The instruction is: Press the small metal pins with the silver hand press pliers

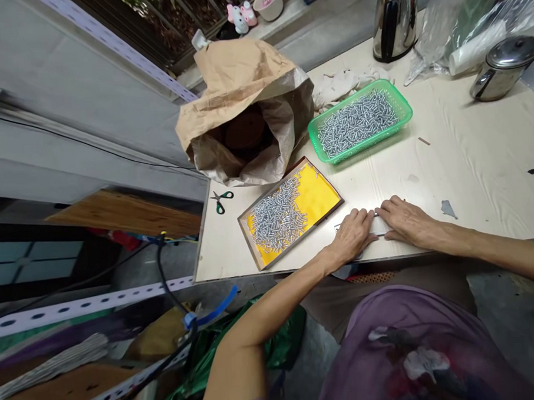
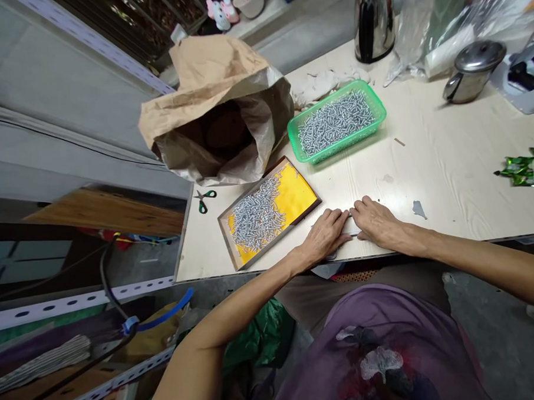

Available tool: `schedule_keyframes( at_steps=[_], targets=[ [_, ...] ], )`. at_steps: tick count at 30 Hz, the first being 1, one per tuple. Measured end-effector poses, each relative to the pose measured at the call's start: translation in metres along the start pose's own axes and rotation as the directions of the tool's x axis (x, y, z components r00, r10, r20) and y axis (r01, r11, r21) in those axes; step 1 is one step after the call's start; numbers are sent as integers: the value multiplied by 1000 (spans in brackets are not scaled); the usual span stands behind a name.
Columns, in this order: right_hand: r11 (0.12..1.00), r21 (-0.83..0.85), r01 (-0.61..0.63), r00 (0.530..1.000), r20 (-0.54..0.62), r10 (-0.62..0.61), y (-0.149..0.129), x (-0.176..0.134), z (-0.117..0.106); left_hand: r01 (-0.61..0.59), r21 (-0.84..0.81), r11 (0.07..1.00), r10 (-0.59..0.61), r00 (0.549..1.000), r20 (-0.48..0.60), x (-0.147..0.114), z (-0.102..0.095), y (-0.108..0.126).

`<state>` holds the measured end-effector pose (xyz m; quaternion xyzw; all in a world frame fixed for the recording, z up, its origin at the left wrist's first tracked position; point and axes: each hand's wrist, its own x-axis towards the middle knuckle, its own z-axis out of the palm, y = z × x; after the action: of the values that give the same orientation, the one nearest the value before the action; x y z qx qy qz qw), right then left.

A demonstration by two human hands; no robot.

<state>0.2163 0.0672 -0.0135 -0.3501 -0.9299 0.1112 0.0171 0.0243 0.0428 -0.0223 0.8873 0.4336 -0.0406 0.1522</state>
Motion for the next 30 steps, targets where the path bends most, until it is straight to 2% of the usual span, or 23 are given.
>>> schedule_keyframes(
  at_steps=[4,9,11,14,16,19,23,25,26,28,30],
  targets=[
    [1000,9,-10,1000,26,10,1,8,8,76,66,995,-75,997,-23,7,7,5],
    [999,37,-2,1000,22,1,9,13,12,138,25,990,-135,987,-85,12,15,4],
    [998,56,36,999,4,-37,18,12,9,145,-4,989,-144,972,-184,7,23,7],
    [985,110,130,991,30,-134,37,13,5,126,-42,991,-132,921,-366,-4,44,23],
    [980,137,147,987,52,-155,47,19,4,86,-63,994,-105,900,-422,-10,61,38],
    [992,102,71,997,15,-72,53,36,3,39,-112,993,-85,896,-437,-14,76,56],
    [999,-24,-38,999,-12,38,39,60,-4,22,-174,984,-101,883,-458,-10,74,60],
    [997,-63,35,999,0,-35,18,68,-7,5,-201,980,-99,883,-458,-8,69,59],
    [991,-58,124,992,16,-123,6,70,-7,-6,-215,977,-93,888,-451,-9,67,60],
    [935,-4,355,933,68,-353,-21,74,-3,-71,-228,971,-30,910,-414,-17,66,64],
    [853,10,521,849,94,-520,-42,77,6,-202,-216,955,114,926,-359,-33,68,70]
  ],
)
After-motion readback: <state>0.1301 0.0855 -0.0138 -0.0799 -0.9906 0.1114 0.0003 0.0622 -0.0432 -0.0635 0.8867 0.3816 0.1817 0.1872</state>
